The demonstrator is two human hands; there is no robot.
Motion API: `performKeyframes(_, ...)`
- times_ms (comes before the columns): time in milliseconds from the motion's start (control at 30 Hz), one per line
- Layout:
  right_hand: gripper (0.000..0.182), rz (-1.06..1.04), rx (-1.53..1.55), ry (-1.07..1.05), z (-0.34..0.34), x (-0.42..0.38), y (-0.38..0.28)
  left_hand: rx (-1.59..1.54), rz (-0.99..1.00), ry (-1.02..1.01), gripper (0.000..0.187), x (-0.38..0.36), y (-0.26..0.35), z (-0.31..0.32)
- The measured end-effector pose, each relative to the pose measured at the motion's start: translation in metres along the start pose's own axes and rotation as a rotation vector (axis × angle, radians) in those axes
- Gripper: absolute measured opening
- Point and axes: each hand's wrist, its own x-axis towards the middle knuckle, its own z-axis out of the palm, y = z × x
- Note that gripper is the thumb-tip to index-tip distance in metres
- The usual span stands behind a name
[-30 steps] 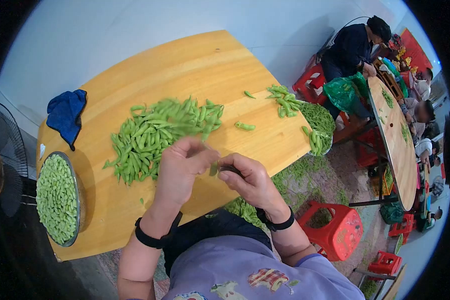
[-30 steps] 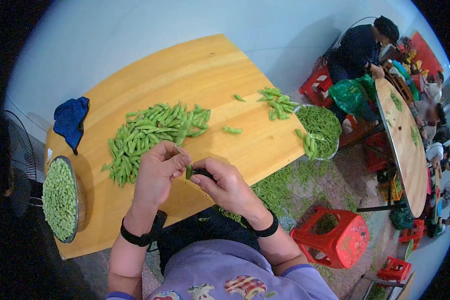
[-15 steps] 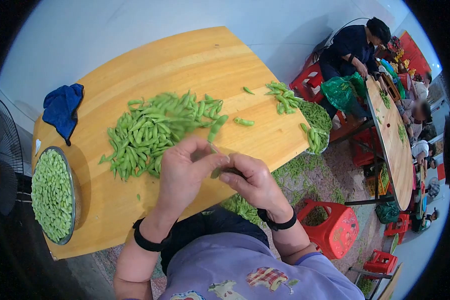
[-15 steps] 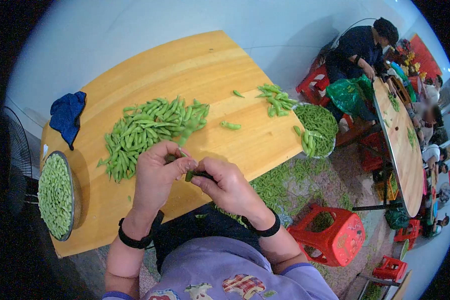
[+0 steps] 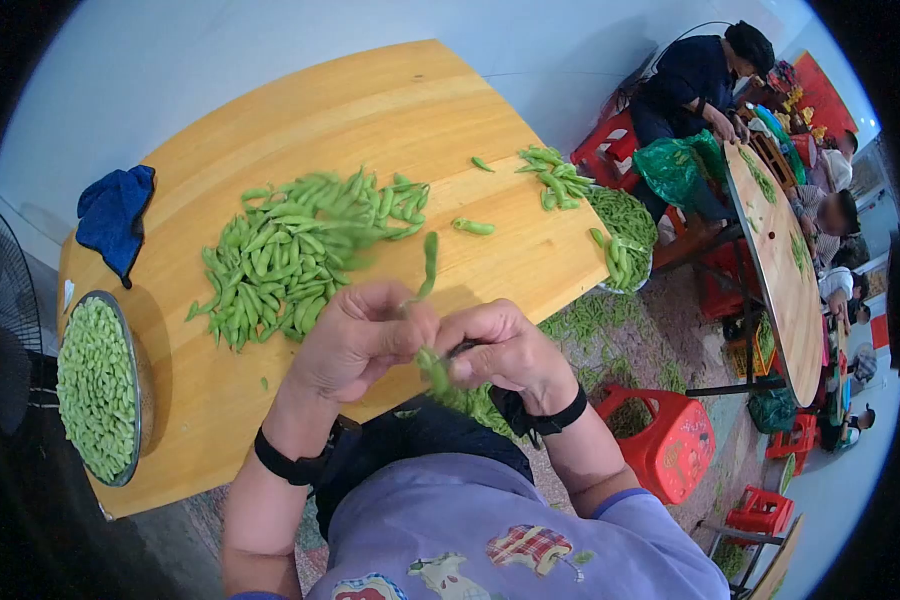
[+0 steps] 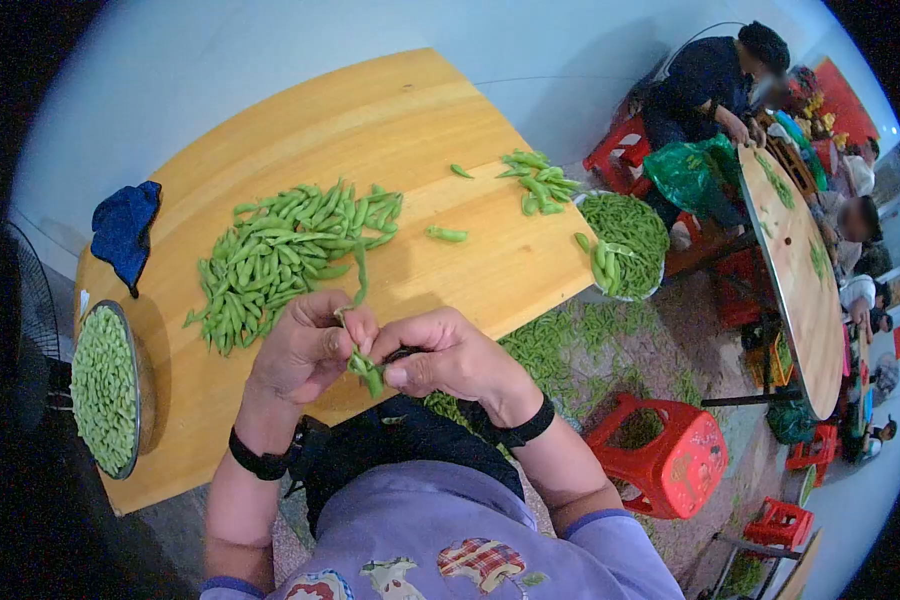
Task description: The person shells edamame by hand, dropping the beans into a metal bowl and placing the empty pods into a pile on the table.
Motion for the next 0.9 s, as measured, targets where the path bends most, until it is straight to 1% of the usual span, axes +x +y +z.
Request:
performKeyframes(33, 0.012, 0.168, 0.185, 0.034, 0.0, -0.002, 0.0, 0.001, 0.002, -0.003, 0.014, 0.0, 0.0, 0.003)
performKeyframes(67, 0.012, 0.167, 0.182, 0.033, 0.003, -0.002, -0.001, -0.024, -0.007, 0.122, 0.014, -0.001, -0.001, 0.009)
performKeyframes(100, 0.012, -0.002, -0.246, 0.128, 0.009, 0.001, -0.003, -0.047, -0.009, 0.249, 0.014, -0.001, 0.001, 0.014)
performKeyframes(133, 0.011, -0.176, -0.669, 0.218, 0.013, 0.003, -0.006, -0.046, -0.001, 0.253, 0.014, -0.002, 0.002, 0.018)
performKeyframes(167, 0.011, -0.176, -0.668, 0.21, 0.017, 0.002, -0.009, 0.214, 0.01, 0.294, 0.014, -0.004, 0.003, 0.022)
performKeyframes(200, 0.011, -0.204, -0.773, 0.228, 0.021, 0.001, -0.011, 0.475, 0.019, 0.335, 0.015, -0.007, 0.003, 0.024)
performKeyframes(233, 0.011, -0.237, -0.877, 0.245, 0.024, 0.001, -0.011, 0.478, 0.023, 0.346, 0.015, -0.009, 0.004, 0.023)
performKeyframes(267, 0.009, -0.251, -0.782, 0.256, 0.023, 0.002, -0.006, 0.459, -0.018, 0.333, 0.015, -0.01, 0.006, 0.022)
performKeyframes(300, 0.009, -0.261, -0.78, 0.244, 0.023, 0.0, -0.007, 0.44, -0.058, 0.319, 0.016, -0.01, 0.009, 0.021)
performKeyframes(367, 0.009, 0.098, -0.142, 0.271, 0.021, -0.006, -0.013, 0.469, -0.027, 0.309, 0.016, -0.013, 0.01, 0.02)
performKeyframes(400, 0.009, 0.097, -0.014, 0.232, 0.016, -0.006, -0.009, 0.491, -0.013, 0.286, 0.017, -0.016, 0.01, 0.019)
performKeyframes(433, 0.009, 0.099, -0.011, 0.229, 0.017, -0.005, -0.007, 0.491, -0.015, 0.29, 0.017, -0.016, 0.009, 0.018)
performKeyframes(500, 0.009, 0.097, 0.147, 0.204, 0.016, -0.005, -0.006, 0.328, -0.052, 0.293, 0.016, -0.014, 0.007, 0.016)
performKeyframes(533, 0.009, 0.099, 0.147, 0.212, 0.018, -0.005, -0.005, 0.324, -0.056, 0.288, 0.016, -0.014, 0.004, 0.014)
performKeyframes(600, 0.009, 0.065, -0.114, 0.346, 0.025, 0.002, -0.002, 0.078, -0.091, 0.349, 0.016, -0.012, 0.0, 0.009)
performKeyframes(633, 0.009, 0.067, -0.12, 0.344, 0.028, 0.006, 0.001, 0.073, -0.086, 0.349, 0.016, -0.011, -0.003, 0.008)
performKeyframes(700, 0.01, -0.203, -0.685, 0.401, 0.029, 0.008, 0.009, -0.018, -0.072, 0.394, 0.017, -0.009, -0.011, 0.008)
performKeyframes(733, 0.012, -0.183, -0.61, 0.44, 0.026, 0.008, 0.012, -0.028, -0.063, 0.398, 0.017, -0.009, -0.011, 0.009)
performKeyframes(767, 0.012, -0.182, -0.616, 0.43, 0.025, 0.008, 0.01, 0.0, -0.051, 0.393, 0.018, -0.008, -0.01, 0.011)
performKeyframes(833, 0.011, -0.154, -0.789, 0.435, 0.026, 0.005, 0.005, 0.028, -0.044, 0.392, 0.02, -0.008, -0.01, 0.013)
performKeyframes(900, 0.009, -0.21, -0.927, 0.406, 0.026, 0.006, 0.005, 0.302, 0.006, 0.544, 0.024, -0.006, -0.014, 0.016)
